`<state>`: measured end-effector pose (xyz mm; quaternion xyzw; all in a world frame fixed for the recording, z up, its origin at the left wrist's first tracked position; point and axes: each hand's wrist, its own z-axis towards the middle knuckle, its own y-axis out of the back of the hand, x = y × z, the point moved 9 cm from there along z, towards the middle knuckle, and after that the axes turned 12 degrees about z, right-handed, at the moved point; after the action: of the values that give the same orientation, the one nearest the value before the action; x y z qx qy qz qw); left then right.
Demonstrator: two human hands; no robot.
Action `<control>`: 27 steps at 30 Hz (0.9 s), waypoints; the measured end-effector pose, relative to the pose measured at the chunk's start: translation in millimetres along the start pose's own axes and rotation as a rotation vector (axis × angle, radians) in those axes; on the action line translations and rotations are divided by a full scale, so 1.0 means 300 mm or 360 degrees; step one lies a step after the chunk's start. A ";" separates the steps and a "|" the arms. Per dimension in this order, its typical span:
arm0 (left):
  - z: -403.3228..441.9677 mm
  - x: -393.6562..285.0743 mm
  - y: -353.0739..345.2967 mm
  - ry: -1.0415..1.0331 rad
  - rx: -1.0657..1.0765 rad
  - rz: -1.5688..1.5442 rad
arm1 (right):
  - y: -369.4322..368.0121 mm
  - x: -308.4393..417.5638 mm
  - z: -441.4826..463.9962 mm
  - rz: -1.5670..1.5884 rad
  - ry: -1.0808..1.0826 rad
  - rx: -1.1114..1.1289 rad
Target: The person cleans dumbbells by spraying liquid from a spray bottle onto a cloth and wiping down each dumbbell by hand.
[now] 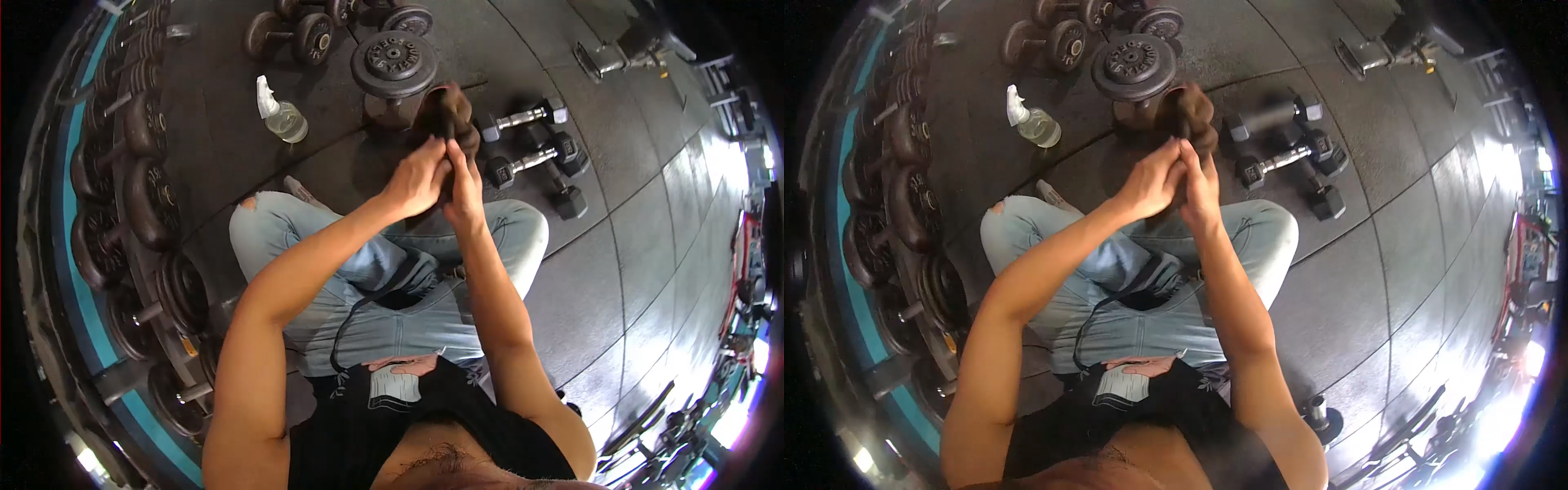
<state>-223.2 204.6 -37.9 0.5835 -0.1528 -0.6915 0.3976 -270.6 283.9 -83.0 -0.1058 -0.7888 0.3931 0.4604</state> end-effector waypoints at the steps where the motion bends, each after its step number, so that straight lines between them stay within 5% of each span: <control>1: -0.016 -0.042 0.010 -0.0145 0.0005 0.0001 | 0.048 0.017 -0.007 -0.0085 0.0003 -0.0055; 2: -0.025 -0.077 0.035 -0.0287 0.0010 0.0005 | 0.083 0.044 -0.015 -0.0170 0.0007 -0.0111; 5: 0.057 -0.031 0.203 -0.0018 0.0424 -0.0037 | 0.062 0.214 -0.042 -0.0119 0.0156 -0.0207; 7: 0.126 0.174 0.358 0.0345 0.0163 0.0045 | -0.031 0.365 -0.043 -0.0214 0.0418 -0.0090; 10: 0.131 0.432 0.554 0.0993 -0.0465 -0.0626 | -0.233 0.496 -0.014 -0.0577 0.0774 0.0170; 12: 0.082 0.561 0.528 0.1228 -0.0788 -0.1060 | -0.448 0.485 0.017 -0.1444 0.0893 0.0380; 14: 0.063 0.585 0.431 0.1361 -0.0667 -0.1249 | -0.543 0.322 0.173 -0.1846 0.0697 0.0552; 16: 0.066 0.585 0.354 0.1477 -0.0534 -0.1423 | -0.656 0.135 0.307 -0.2692 0.1267 0.0765; 18: 0.070 0.578 0.330 0.1479 -0.0474 -0.1359 | -0.732 0.039 0.371 -0.3027 0.1644 0.0569; 21: 0.053 0.593 0.368 0.1465 -0.0581 -0.1312 | -0.751 0.011 0.430 -0.3274 0.1087 0.0182; 24: 0.054 0.602 0.422 0.1478 -0.0715 -0.1301 | -0.724 -0.004 0.483 -0.3242 0.1120 0.0401; 27: 0.070 0.612 0.467 0.1317 -0.0854 -0.1332 | -0.673 0.061 0.607 -0.3287 0.0937 0.0241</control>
<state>-191.0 -23.8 -63.5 0.6924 0.4318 -0.5200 0.2524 -388.8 63.5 25.0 0.5497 -0.3285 -0.1789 0.7469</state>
